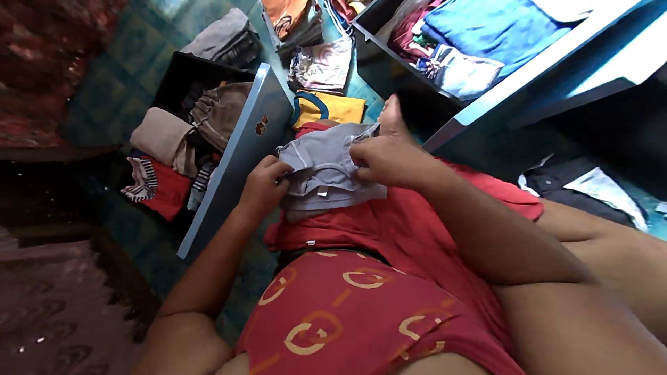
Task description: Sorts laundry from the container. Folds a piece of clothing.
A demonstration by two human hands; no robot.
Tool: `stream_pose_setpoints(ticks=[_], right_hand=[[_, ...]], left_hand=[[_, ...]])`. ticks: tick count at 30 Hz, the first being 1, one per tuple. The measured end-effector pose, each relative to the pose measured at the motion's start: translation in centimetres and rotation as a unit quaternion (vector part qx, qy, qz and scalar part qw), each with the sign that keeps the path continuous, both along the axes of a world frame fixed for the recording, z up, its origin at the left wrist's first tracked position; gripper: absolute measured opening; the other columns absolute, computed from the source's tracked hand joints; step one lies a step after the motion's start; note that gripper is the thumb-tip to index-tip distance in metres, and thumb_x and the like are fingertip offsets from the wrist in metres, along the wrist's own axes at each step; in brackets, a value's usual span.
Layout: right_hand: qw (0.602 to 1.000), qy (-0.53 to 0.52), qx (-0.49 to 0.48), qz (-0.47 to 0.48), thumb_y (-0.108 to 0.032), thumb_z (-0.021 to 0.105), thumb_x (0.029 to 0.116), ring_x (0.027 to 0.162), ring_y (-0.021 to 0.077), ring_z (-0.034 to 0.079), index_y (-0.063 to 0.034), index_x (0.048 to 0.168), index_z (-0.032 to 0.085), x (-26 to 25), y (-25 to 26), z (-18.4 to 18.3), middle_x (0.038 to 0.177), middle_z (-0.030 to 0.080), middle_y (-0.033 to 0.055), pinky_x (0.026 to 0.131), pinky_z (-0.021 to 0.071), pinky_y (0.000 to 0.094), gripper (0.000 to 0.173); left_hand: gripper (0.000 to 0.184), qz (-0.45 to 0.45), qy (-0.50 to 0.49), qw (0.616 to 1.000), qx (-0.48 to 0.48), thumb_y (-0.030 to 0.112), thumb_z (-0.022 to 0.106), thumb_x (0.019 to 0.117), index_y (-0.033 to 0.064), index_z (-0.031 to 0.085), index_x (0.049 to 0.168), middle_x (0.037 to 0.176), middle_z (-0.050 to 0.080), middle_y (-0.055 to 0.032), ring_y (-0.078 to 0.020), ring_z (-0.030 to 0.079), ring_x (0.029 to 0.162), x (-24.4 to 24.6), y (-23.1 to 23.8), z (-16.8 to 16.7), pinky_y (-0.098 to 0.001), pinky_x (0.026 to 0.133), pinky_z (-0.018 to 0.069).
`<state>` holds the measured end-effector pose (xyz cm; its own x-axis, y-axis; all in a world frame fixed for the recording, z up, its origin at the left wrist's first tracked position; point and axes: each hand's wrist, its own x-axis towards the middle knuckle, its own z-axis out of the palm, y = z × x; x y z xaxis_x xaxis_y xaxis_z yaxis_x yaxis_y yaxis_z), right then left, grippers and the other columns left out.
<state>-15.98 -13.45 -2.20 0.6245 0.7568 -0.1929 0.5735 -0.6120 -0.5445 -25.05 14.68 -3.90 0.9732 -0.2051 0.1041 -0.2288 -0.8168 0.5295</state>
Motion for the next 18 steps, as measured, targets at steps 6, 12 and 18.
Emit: stream_pose_setpoints(ticks=[6,12,18], right_hand=[[0.989,0.146,-0.022,0.028,-0.025,0.082,0.0889,0.09,0.0356,0.068,-0.0019,0.11,0.072,1.6,-1.8,0.0,0.096,0.071,0.0179,0.088,0.0531,0.0625,0.033],[0.92,0.189,0.132,-0.317,-0.041,0.072,0.0953,0.104,0.0405,0.065,0.0039,0.137,0.051,5.4,-4.1,-3.3,0.118,0.064,0.0268,0.09,0.0523,0.0612,0.065],[0.809,0.392,0.221,-0.379,-0.018,0.069,0.0971,0.098,0.0245,0.066,0.0013,0.128,0.059,4.4,-2.1,-6.2,0.114,0.066,0.0169,0.087,0.0567,0.0448,0.038]], left_hand=[[0.013,-0.136,0.058,0.988,-0.044,0.005,0.068,0.0882,0.0022,0.076,0.098,0.099,0.071,-0.0118,-0.0232,0.066,0.098,0.6,3.4,-0.7,-0.0408,0.09,0.0542],[0.055,0.238,0.239,0.93,-0.145,0.042,0.053,0.1059,-0.0053,0.053,0.134,0.116,0.066,-0.0242,-0.0331,0.065,0.106,3.6,1.5,-1.2,-0.0528,0.094,0.0523],[0.038,0.333,0.371,0.759,-0.417,0.04,0.058,0.1023,0.0049,0.066,0.115,0.092,0.072,-0.0063,-0.0155,0.07,0.08,6.0,1.0,-4.0,-0.0361,0.075,0.0593]])
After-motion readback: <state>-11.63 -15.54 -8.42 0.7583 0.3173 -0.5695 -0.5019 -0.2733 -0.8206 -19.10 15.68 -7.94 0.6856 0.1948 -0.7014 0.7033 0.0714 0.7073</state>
